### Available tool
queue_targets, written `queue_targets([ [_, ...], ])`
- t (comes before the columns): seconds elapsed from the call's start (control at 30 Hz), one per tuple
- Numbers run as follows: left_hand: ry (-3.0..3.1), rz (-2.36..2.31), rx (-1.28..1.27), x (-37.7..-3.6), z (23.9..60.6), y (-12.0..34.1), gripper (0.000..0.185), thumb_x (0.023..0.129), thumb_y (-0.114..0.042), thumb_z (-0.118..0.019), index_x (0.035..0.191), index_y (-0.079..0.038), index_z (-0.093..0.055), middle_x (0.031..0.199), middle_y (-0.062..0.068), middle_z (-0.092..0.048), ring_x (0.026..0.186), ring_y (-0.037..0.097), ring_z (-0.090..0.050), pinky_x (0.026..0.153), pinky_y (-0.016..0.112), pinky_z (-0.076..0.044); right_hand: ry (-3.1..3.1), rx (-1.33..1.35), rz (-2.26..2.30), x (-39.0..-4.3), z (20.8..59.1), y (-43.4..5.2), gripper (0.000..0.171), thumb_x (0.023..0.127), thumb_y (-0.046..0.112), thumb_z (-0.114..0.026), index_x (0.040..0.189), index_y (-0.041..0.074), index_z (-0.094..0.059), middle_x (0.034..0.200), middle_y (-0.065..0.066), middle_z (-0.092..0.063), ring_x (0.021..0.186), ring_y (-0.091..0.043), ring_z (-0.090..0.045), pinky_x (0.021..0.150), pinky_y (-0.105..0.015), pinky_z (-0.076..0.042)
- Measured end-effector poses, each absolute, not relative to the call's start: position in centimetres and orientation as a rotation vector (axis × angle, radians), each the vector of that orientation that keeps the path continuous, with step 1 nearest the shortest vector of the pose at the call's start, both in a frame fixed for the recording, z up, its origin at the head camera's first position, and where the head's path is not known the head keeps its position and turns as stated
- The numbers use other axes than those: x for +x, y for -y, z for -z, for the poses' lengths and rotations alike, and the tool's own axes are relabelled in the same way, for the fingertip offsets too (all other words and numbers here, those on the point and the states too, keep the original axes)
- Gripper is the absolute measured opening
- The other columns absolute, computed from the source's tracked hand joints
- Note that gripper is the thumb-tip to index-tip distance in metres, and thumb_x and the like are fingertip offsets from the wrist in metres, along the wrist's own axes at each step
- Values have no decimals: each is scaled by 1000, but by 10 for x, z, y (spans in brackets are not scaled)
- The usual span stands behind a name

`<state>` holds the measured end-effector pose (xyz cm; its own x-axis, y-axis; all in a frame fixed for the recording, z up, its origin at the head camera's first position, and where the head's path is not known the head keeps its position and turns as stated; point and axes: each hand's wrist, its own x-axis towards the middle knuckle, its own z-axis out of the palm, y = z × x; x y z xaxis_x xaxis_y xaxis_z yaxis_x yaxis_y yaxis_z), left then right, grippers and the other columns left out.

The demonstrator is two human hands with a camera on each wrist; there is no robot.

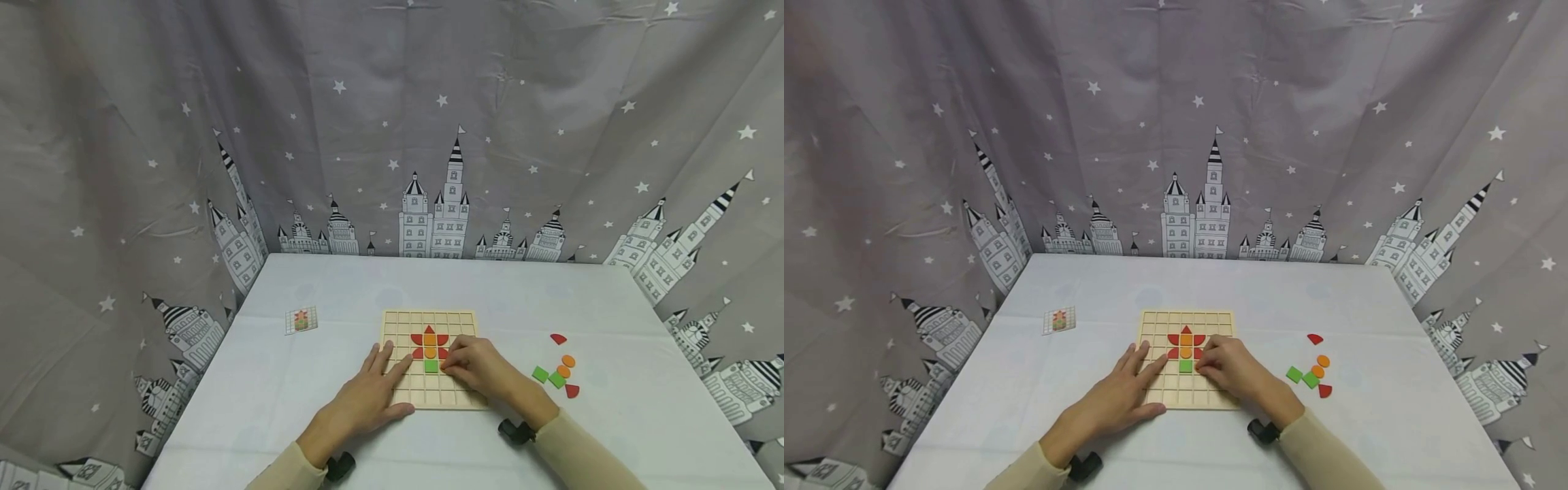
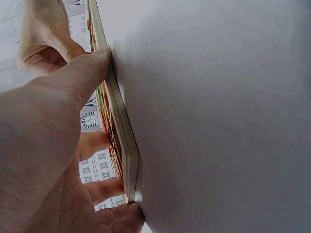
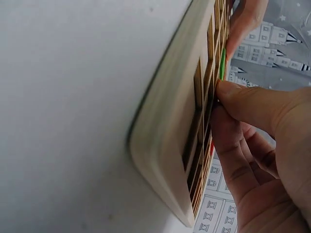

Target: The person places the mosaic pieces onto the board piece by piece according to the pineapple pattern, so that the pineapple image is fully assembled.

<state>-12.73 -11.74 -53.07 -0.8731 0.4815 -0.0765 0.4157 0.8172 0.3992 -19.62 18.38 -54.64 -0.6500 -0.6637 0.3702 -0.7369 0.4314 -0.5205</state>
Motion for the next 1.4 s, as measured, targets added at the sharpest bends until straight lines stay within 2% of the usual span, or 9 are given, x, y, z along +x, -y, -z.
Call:
queue_targets([
  [0.33,-2828,-566,704,-128,529,119,91,106,-57,-82,179,-14,-47,187,35,-32,171,65,-35,117,70,-61,2675,1178,-976,-195,541,-179,9,98,3,-93,102,11,-94,102,2,-81,93,-8,-74,79,-24,-65],
  [0.57,-2830,-552,717,-129,529,117,91,107,-57,-81,179,-13,-48,187,35,-32,171,65,-35,119,69,-60,2662,1167,-944,-196,543,-185,9,96,5,-96,102,11,-94,103,2,-82,94,-7,-75,83,-25,-66],
  [0.73,-2826,-562,711,-128,530,116,91,107,-57,-82,179,-14,-48,188,34,-31,172,64,-35,118,70,-61,2714,1079,-966,-192,539,-195,8,98,8,-95,104,14,-93,105,5,-81,96,-6,-73,87,-26,-67],
  [0.97,-2826,-575,705,-127,528,114,91,106,-55,-83,179,-14,-48,188,34,-31,172,64,-34,118,70,-60,2767,940,-1009,-188,532,-222,13,98,6,-94,106,15,-92,110,5,-81,96,-6,-72,85,-25,-67],
  [1.13,-2822,-586,698,-126,527,114,91,106,-54,-84,179,-14,-48,188,34,-31,173,64,-33,118,71,-60,2776,822,-968,-186,529,-245,18,96,1,-94,109,14,-92,109,5,-79,89,-1,-66,79,-23,-63],
  [1.4,-2812,-579,675,-126,529,116,93,105,-57,-83,180,-14,-46,189,33,-29,173,64,-32,118,72,-60,2778,690,-861,-178,525,-292,25,93,-1,-95,111,16,-91,110,4,-80,89,-8,-69,75,-26,-60],
])
